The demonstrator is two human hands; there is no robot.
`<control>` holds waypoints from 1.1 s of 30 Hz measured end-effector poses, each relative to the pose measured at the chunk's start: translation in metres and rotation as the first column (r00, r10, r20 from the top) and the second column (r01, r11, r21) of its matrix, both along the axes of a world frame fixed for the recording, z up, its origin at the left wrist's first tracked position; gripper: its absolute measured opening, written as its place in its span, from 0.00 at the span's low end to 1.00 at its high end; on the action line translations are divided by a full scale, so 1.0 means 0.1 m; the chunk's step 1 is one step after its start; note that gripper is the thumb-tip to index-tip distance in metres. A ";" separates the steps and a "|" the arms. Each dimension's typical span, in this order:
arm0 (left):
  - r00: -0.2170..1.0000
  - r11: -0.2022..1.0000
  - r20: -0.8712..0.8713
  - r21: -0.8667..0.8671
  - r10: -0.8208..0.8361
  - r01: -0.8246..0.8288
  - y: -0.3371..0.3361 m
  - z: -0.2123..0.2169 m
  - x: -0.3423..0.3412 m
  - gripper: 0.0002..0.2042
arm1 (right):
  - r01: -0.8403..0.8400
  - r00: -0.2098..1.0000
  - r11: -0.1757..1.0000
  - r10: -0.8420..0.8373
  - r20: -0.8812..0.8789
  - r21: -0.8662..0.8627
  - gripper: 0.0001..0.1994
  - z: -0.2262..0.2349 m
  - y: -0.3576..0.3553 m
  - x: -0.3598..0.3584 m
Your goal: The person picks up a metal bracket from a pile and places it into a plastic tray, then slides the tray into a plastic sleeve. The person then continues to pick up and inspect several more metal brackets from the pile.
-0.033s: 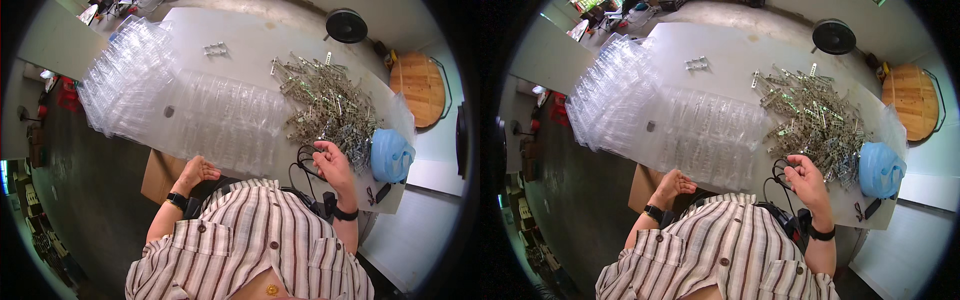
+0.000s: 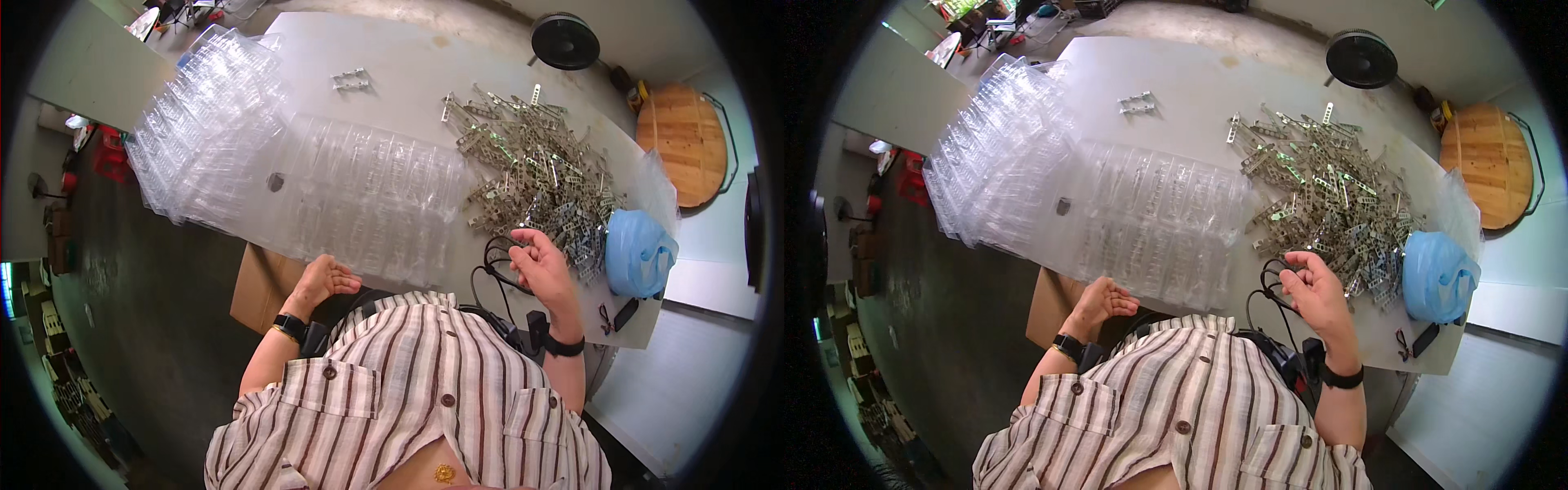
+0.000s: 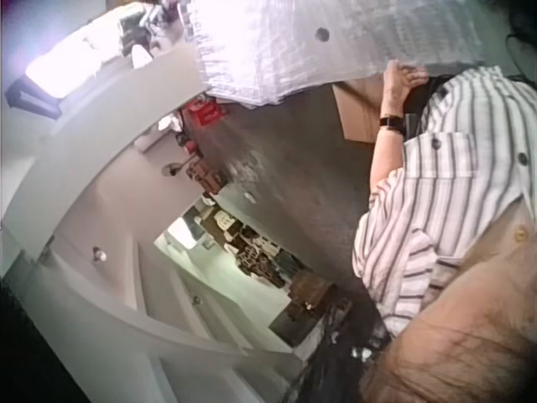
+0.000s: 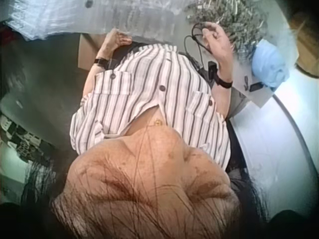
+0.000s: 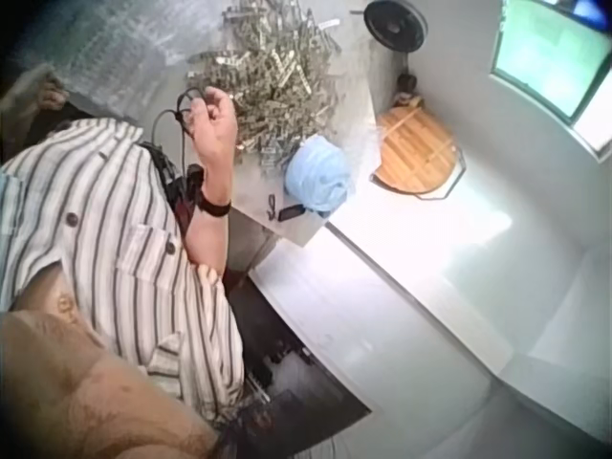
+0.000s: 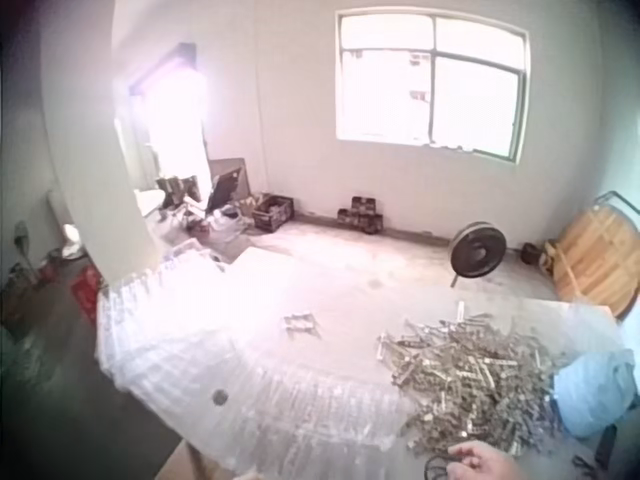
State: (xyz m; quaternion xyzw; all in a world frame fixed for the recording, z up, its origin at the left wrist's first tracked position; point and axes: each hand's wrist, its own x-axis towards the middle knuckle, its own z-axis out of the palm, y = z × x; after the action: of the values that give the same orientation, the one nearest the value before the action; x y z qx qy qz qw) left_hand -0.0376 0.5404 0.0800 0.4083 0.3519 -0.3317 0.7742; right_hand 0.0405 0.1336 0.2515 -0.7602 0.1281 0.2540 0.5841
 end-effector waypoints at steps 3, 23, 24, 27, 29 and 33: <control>1.000 0.999 -0.024 -0.032 0.000 -0.001 -0.05 -0.07 0.00 0.20 | -0.043 0.998 0.998 0.041 -0.036 -0.041 0.18 -0.26 -0.07 0.12; 0.993 0.994 -0.072 -0.068 -0.094 0.090 -0.22 -0.11 -0.04 0.28 | -0.310 0.950 0.907 0.284 -0.127 -0.285 0.36 -1.79 0.30 0.48; 0.989 0.991 -0.075 -0.045 -0.130 0.127 -0.22 -0.08 -0.05 0.29 | -0.359 0.930 0.855 0.361 -0.068 -0.375 0.36 -1.84 0.30 0.48; 0.959 0.957 -0.096 0.087 -0.268 0.276 -0.18 0.19 -0.01 0.31 | -0.428 0.899 0.793 0.421 -0.119 -0.434 0.35 -1.77 0.34 0.52; 0.918 0.900 -0.125 0.186 -0.376 0.394 -0.11 0.45 0.12 0.31 | -0.444 0.891 0.772 0.437 -0.127 -0.456 0.34 -1.71 0.37 0.54; 0.954 0.773 0.211 0.634 -0.213 0.032 0.31 0.68 0.40 0.20 | -0.461 0.878 0.754 0.463 -0.120 -0.468 0.30 -1.70 0.35 0.53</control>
State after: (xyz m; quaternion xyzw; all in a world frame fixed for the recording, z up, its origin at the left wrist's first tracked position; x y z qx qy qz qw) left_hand 0.0028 0.5709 0.1482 0.7049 0.3045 -0.1878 0.6124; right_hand 0.0931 0.1688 0.0814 -0.8897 -0.0055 0.3486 0.2949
